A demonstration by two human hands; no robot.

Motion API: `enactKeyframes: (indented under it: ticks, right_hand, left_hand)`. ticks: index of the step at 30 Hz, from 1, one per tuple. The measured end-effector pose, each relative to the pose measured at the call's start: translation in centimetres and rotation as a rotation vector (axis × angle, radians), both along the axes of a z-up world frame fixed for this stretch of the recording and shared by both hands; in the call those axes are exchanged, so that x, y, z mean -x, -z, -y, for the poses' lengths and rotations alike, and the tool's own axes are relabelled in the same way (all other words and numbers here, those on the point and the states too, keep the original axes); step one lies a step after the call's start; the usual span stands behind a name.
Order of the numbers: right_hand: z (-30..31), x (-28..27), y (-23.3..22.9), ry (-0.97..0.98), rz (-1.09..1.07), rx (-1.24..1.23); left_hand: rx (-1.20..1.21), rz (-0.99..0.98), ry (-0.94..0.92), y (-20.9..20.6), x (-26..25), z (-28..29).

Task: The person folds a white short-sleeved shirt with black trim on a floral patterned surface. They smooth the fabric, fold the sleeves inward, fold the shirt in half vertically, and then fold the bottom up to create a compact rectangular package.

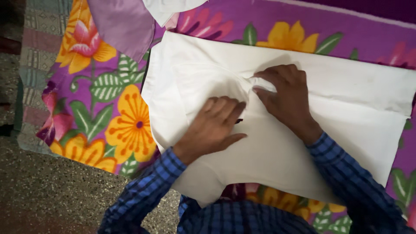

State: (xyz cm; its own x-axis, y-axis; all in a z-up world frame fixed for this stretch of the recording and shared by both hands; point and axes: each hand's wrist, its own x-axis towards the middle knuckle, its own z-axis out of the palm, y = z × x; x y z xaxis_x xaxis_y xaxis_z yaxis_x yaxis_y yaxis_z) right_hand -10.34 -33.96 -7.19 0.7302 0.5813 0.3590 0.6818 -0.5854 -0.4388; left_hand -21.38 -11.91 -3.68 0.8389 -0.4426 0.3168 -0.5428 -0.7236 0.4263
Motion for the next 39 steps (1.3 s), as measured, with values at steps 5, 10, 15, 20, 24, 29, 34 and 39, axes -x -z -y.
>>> enactKeyframes:
  ticks: [5, 10, 15, 20, 24, 29, 34, 39]
  right_hand:
    - [-0.4, -0.5, 0.3, -0.004, -0.057, 0.023]
    - [-0.2, -0.3, 0.1, -0.023, -0.073, -0.062]
    - [-0.6, -0.5, 0.6, 0.029, -0.021, -0.027]
    - [-0.8, -0.6, 0.6, -0.009, -0.108, -0.104]
    - [-0.4, -0.4, 0.0, -0.069, -0.206, -0.105]
    - [-0.7, -0.4, -0.8, -0.126, -0.150, 0.009]
    - [-1.0, -0.4, -1.3, -0.143, -0.051, 0.025]
    - [-1.2, -0.4, -1.2, -0.185, 0.046, 0.034]
  left_hand:
    - [-0.136, 0.060, -0.065, 0.9, -0.5, 2.3]
    - [-0.074, -0.060, -0.253, 2.3, -0.8, 2.3]
    - [0.324, -0.170, -0.388, 2.1, -1.1, 2.2]
    - [0.364, -0.168, -0.400, 1.2, -1.1, 2.4]
    - [0.351, -0.282, -0.347, 0.8, -0.9, 2.3]
    - [0.246, -0.183, -0.179, 1.0, -1.0, 2.2]
    - [0.195, -0.188, -0.197, 1.2, -1.0, 2.5]
    - [0.173, -0.244, -0.227, 1.0, -0.7, 2.2]
